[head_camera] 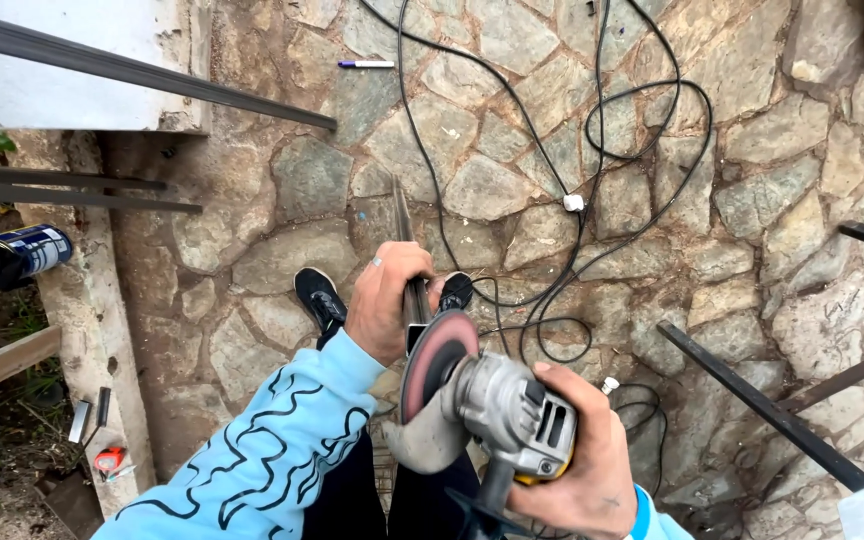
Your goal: Grinding the edges of rectangular metal pipes using a hand-held angle grinder.
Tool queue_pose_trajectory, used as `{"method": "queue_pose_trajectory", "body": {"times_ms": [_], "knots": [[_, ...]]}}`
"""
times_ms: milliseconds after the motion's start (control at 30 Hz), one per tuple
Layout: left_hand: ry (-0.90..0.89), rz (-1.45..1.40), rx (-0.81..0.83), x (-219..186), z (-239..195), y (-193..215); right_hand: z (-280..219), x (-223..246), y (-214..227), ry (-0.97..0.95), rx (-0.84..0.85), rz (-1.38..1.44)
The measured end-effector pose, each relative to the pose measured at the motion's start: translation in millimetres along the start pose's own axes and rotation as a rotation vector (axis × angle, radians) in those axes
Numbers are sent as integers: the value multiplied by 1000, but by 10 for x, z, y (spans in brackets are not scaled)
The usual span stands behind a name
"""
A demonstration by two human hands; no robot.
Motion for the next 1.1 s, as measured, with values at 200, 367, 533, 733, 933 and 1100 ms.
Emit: {"method": "queue_pose_trajectory", "body": {"times_ms": [200, 367, 533, 733, 933, 1100], "knots": [[16, 3, -35, 21, 41, 51, -109, -50, 98, 59, 163, -147], [-9, 16, 15, 42, 6, 55, -7, 94, 55, 31, 81, -42], [-49, 64, 64, -4, 23, 20, 164, 168, 99, 21, 16, -181], [-21, 79, 21, 43, -16, -1, -63, 82, 21, 74, -17, -171], [-38, 150, 32, -33, 141, 54, -92, -40, -81, 18, -157, -45], [-38, 175, 61, 28, 137, 34, -48, -125, -138, 11, -177, 37]]}}
Point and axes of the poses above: each hand's wrist, its own z-axis towards the middle knuckle, its own y-axis out of the back of the hand, x = y × z, the point moved 3 cm from there along z, towards the middle knuckle, and after that the axes turned 2 degrees about x, right-handed, at the moved point
